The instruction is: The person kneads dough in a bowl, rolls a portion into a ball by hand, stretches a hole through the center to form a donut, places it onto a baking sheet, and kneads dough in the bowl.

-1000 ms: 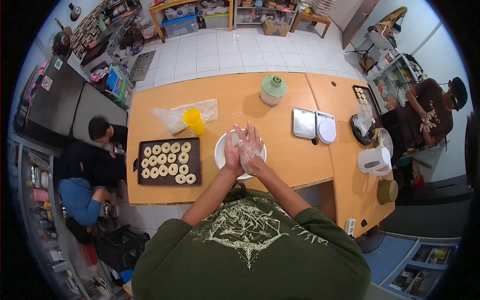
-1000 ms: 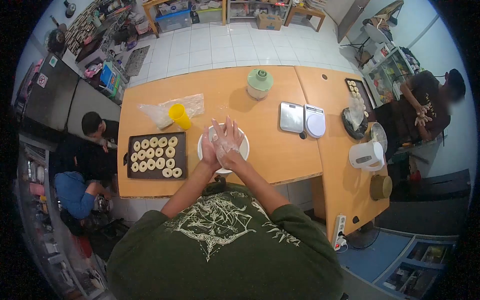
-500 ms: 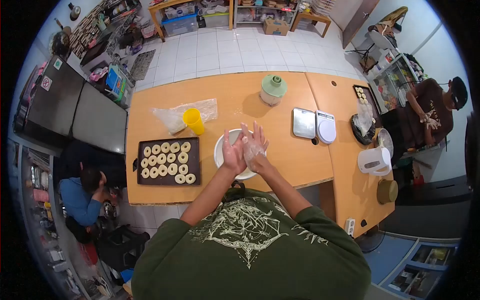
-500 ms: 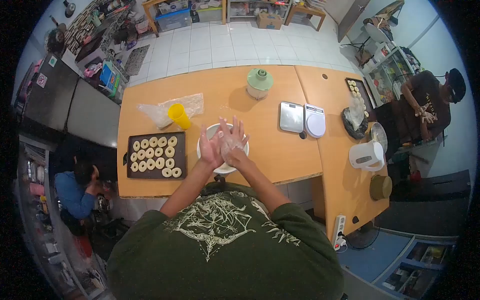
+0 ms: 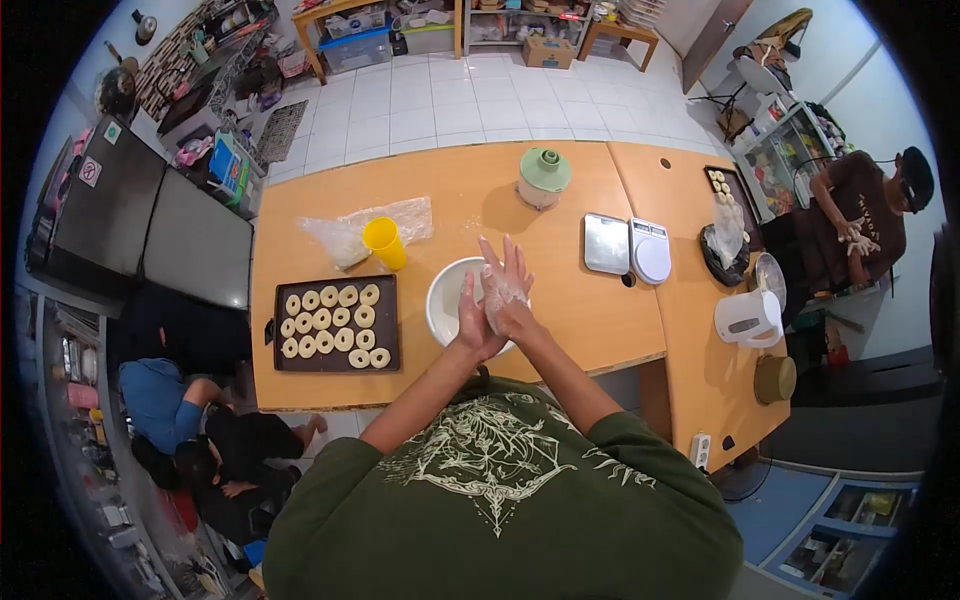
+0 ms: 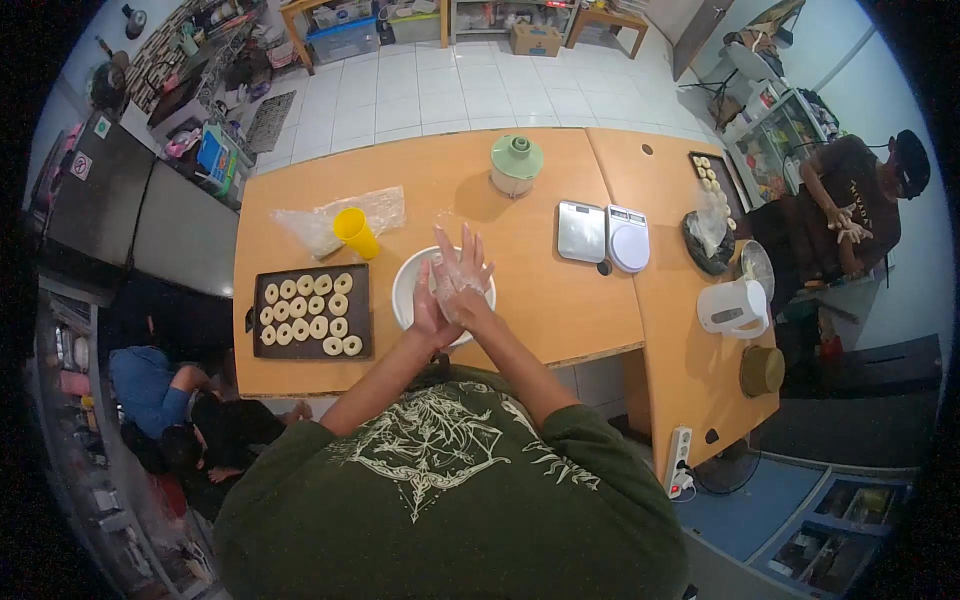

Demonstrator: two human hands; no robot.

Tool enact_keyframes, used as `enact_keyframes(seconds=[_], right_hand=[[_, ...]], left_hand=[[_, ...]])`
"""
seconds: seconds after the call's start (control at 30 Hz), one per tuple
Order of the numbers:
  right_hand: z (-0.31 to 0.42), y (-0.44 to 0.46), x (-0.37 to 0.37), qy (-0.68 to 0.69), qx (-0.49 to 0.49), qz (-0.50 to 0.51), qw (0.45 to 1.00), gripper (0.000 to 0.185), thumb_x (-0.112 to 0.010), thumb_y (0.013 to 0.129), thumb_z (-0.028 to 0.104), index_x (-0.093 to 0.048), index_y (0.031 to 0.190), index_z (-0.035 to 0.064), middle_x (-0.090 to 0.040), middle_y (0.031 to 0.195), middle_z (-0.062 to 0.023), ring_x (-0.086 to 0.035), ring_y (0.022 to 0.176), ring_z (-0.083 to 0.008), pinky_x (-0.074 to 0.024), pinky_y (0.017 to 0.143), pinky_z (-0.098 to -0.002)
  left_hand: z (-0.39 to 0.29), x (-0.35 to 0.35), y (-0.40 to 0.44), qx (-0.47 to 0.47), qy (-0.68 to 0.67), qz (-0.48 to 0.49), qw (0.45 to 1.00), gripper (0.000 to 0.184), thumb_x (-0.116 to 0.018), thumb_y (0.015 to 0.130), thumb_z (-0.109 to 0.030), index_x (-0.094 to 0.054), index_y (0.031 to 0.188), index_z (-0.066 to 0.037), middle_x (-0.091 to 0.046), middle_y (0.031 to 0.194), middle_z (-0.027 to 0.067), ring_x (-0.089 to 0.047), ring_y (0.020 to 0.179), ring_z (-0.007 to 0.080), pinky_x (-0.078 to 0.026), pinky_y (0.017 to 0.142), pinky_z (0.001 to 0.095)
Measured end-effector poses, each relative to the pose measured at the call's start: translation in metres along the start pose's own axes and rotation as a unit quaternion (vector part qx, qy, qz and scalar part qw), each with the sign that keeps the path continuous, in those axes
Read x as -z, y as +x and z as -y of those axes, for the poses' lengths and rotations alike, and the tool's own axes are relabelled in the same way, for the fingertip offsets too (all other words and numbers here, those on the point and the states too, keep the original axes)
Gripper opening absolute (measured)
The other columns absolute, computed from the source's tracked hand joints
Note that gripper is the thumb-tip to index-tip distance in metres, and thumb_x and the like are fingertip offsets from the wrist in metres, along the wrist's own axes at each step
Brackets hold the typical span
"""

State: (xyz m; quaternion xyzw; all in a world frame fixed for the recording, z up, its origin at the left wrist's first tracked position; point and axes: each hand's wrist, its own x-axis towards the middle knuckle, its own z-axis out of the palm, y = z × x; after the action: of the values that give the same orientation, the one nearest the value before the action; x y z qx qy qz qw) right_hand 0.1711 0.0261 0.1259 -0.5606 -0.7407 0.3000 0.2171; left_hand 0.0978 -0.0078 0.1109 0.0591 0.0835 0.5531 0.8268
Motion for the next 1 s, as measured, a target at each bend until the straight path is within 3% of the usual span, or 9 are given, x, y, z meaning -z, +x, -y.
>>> enact_keyframes(seconds=[0.1,0.17,0.27,0.4,0.47,0.57,0.77,0.87,1.0], right_hand=[[0.007,-0.009,-0.007,-0.031,0.041,-0.014,0.999,0.053,-0.029,0.099,0.043,-0.028,0.149,0.0264,-0.01,0.155,-0.0223,-0.008,0.141,-0.0479,-0.0071,0.104,-0.0721],[0.001,-0.02,-0.015,-0.008,0.098,-0.022,0.995,0.055,-0.032,0.097,0.045,-0.029,0.148,0.025,-0.011,0.154,-0.0222,-0.008,0.141,-0.0481,-0.0077,0.103,-0.0729],[-0.014,-0.01,-0.01,-0.065,0.022,0.015,0.998,0.055,-0.034,0.097,0.044,-0.029,0.148,0.0244,-0.011,0.155,-0.0229,-0.008,0.141,-0.0487,-0.0069,0.103,-0.0726],[-0.011,0.002,-0.002,-0.037,0.023,-0.031,0.999,0.055,-0.035,0.096,0.043,-0.03,0.148,0.0249,-0.009,0.155,-0.023,-0.007,0.141,-0.0489,-0.0064,0.103,-0.0725],[0.003,-0.005,0.0,-0.048,0.068,-0.029,0.996,0.052,-0.031,0.098,0.034,-0.029,0.149,0.0246,-0.009,0.156,-0.0184,-0.006,0.143,-0.0439,-0.0106,0.105,-0.0709],[-0.001,-0.017,-0.008,-0.086,0.085,0.004,0.993,0.052,-0.029,0.099,0.036,-0.029,0.149,0.0239,-0.009,0.156,-0.0188,-0.007,0.143,-0.0443,-0.0098,0.105,-0.0703],[-0.007,0.002,0.001,-0.055,0.029,-0.04,0.997,0.052,-0.037,0.097,0.03,-0.032,0.148,0.0267,-0.011,0.156,-0.0176,-0.008,0.143,-0.0437,-0.0103,0.106,-0.0704],[-0.001,-0.002,-0.006,-0.089,0.069,-0.046,0.993,0.051,-0.035,0.097,0.031,-0.032,0.148,0.0264,-0.012,0.156,-0.017,-0.006,0.143,-0.0434,-0.0082,0.105,-0.0714],[-0.007,-0.01,-0.003,-0.075,0.072,0.004,0.995,0.052,-0.03,0.098,0.041,-0.032,0.147,0.0248,-0.012,0.155,-0.0215,-0.005,0.142,-0.0466,-0.006,0.102,-0.0746]], left_hand=[[-0.003,-0.008,0.005,-0.069,0.114,-0.045,0.99,0.084,-0.025,0.091,-0.07,-0.02,0.151,-0.012,-0.027,0.154,0.0066,-0.029,0.14,0.0287,-0.021,0.115,0.0495],[-0.016,-0.015,0.01,-0.073,-0.118,-0.126,0.982,0.084,-0.026,0.09,-0.072,-0.021,0.151,-0.014,-0.028,0.154,0.0064,-0.03,0.14,0.0284,-0.022,0.115,0.048],[-0.021,-0.001,-0.004,-0.014,0.005,-0.029,0.999,0.084,-0.028,0.089,-0.072,-0.022,0.15,-0.015,-0.031,0.152,0.0063,-0.03,0.139,0.0266,-0.023,0.115,0.0456],[0.001,0.01,0.002,0.038,-0.006,-0.028,0.999,0.083,-0.028,0.089,-0.072,-0.024,0.149,-0.014,-0.032,0.151,0.0083,-0.031,0.139,0.0274,-0.024,0.114,0.0468],[0.005,-0.011,0.006,-0.073,0.115,-0.058,0.989,0.087,-0.024,0.088,-0.074,-0.014,0.152,-0.017,-0.024,0.155,0.0119,-0.03,0.139,0.0341,-0.021,0.115,0.0507],[-0.014,-0.001,0.008,-0.04,-0.029,-0.074,0.996,0.086,-0.026,0.09,-0.072,-0.021,0.15,-0.011,-0.026,0.154,0.0104,-0.031,0.139,0.0287,-0.024,0.114,0.0472],[-0.002,0.006,-0.002,0.039,-0.011,-0.023,0.999,0.086,-0.026,0.09,-0.072,-0.018,0.151,-0.012,-0.026,0.154,0.01,-0.03,0.14,0.0286,-0.023,0.115,0.0469],[0.003,-0.006,0.007,-0.049,0.092,-0.017,0.994,0.088,-0.025,0.089,-0.073,-0.016,0.152,-0.013,-0.027,0.153,0.0132,-0.028,0.14,0.0328,-0.019,0.116,0.0481],[-0.013,-0.017,-0.001,-0.017,0.037,-0.062,0.997,0.088,-0.025,0.089,-0.073,-0.017,0.151,-0.011,-0.028,0.153,0.0131,-0.028,0.14,0.0327,-0.02,0.116,0.0473]])
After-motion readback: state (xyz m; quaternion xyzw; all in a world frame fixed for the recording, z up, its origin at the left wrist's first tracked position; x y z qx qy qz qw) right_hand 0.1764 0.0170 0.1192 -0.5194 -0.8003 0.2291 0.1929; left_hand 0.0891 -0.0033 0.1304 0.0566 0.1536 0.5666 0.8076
